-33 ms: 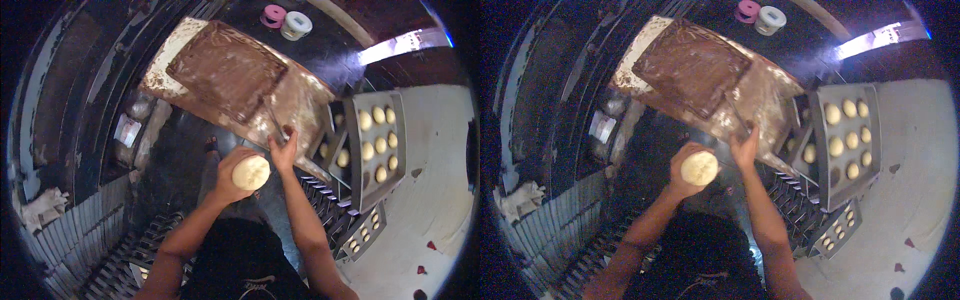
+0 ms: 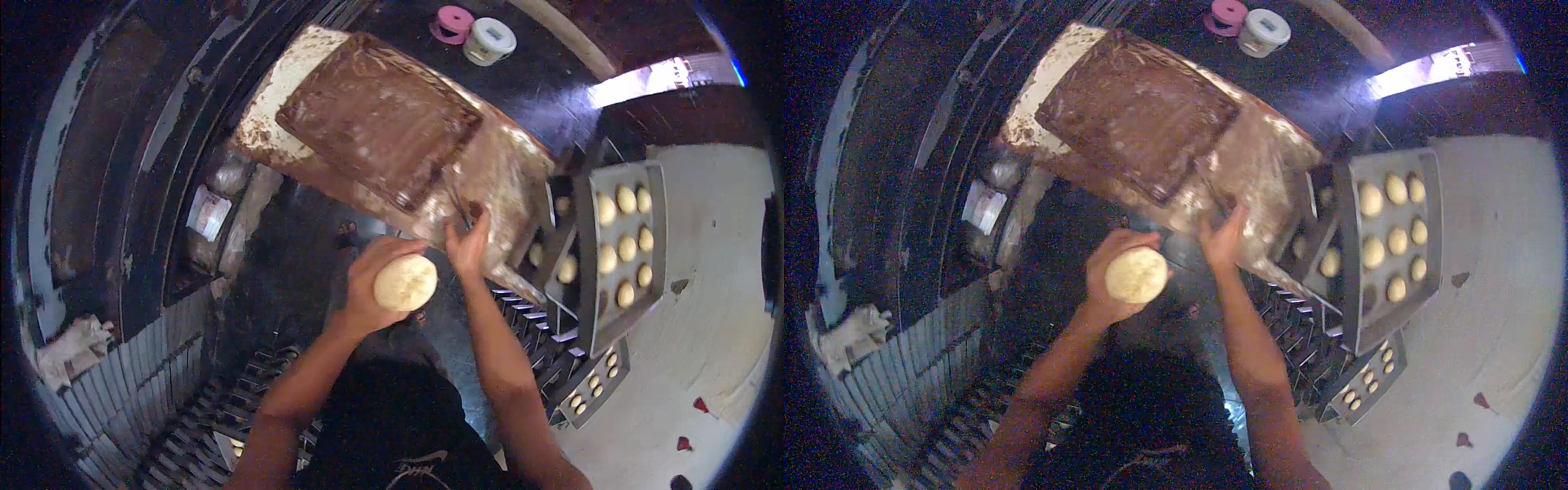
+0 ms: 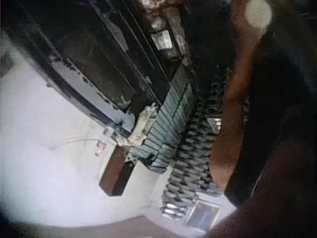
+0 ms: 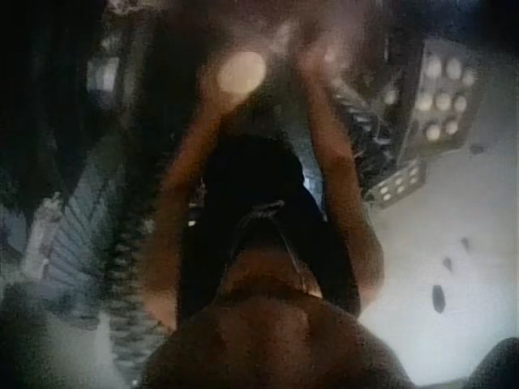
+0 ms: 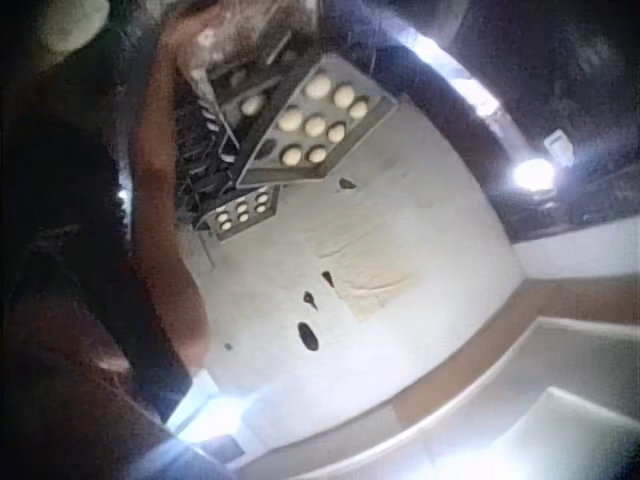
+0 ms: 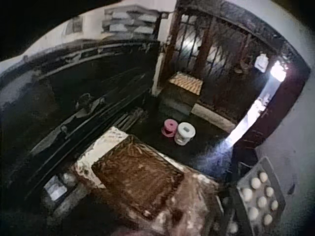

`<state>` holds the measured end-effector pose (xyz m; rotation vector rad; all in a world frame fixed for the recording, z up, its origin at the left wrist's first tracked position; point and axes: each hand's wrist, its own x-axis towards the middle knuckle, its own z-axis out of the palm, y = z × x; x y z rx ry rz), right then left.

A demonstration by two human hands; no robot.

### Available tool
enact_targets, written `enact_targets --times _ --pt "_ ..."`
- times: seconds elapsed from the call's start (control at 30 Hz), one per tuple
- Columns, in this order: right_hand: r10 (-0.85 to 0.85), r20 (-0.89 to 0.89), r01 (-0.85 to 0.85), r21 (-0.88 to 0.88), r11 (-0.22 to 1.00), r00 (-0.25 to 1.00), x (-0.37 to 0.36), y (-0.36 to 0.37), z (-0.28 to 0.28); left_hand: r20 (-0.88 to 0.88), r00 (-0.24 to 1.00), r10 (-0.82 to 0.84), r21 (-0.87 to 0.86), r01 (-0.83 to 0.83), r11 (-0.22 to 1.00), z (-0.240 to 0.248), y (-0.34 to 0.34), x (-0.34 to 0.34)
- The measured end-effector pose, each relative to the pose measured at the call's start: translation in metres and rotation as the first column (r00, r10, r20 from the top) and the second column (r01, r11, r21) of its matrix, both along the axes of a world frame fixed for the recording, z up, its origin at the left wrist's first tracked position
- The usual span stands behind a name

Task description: The person fills small dough balls with a chocolate spread using a spoon, then places them on a baking tray. The person repeats this process for multiple dough balls, arranging them in rows on the tray.

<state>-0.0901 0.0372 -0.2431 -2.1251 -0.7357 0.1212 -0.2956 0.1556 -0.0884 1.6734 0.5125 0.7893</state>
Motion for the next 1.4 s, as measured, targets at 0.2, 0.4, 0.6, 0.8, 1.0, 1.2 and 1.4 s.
enact_targets --times 0.2,0.4,0.6,0.8,1.0,1.2,1.4 --pt "0.135 0.015 -0.13 -0.195 0.972 0.991 -0.044 0.092 0.044 -0.174 0.955 0.241 -0.057 -0.254 0.966 -0.051 0.16 -0.092" --pt "0.555 -0.096 -0.534 -0.445 0.719 0.826 -0.053 0.255 0.092 -0.353 0.93 0.099 -0.28 -0.206 0.937 -0.053 0.226 -0.097" --pt "0.597 -0.026 -0.557 -0.392 0.732 0.802 -0.061 0.293 0.063 -0.35 0.928 0.125 -0.375 -0.261 0.89 -0.053 0.23 -0.103" --pt "0.565 -0.051 -0.551 -0.312 0.774 0.823 -0.066 0.309 0.056 -0.331 0.932 0.148 -0.31 -0.256 0.916 -0.055 0.236 -0.117" --pt "0.479 -0.493 -0.584 -0.076 0.808 0.726 -0.073 0.325 0.06 -0.312 0.908 0.281 -0.123 -0.332 0.935 -0.057 0.261 -0.104" --pt "0.698 -0.403 -0.629 0.309 0.713 0.592 -0.082 0.313 0.196 -0.157 0.974 0.162 -0.431 -0.216 0.876 0.006 0.272 -0.063" --pt "0.495 0.282 -0.538 0.1 0.837 0.822 -0.069 0.22 0.139 -0.017 0.991 0.135 -0.569 -0.121 0.813 0.027 0.249 -0.033"
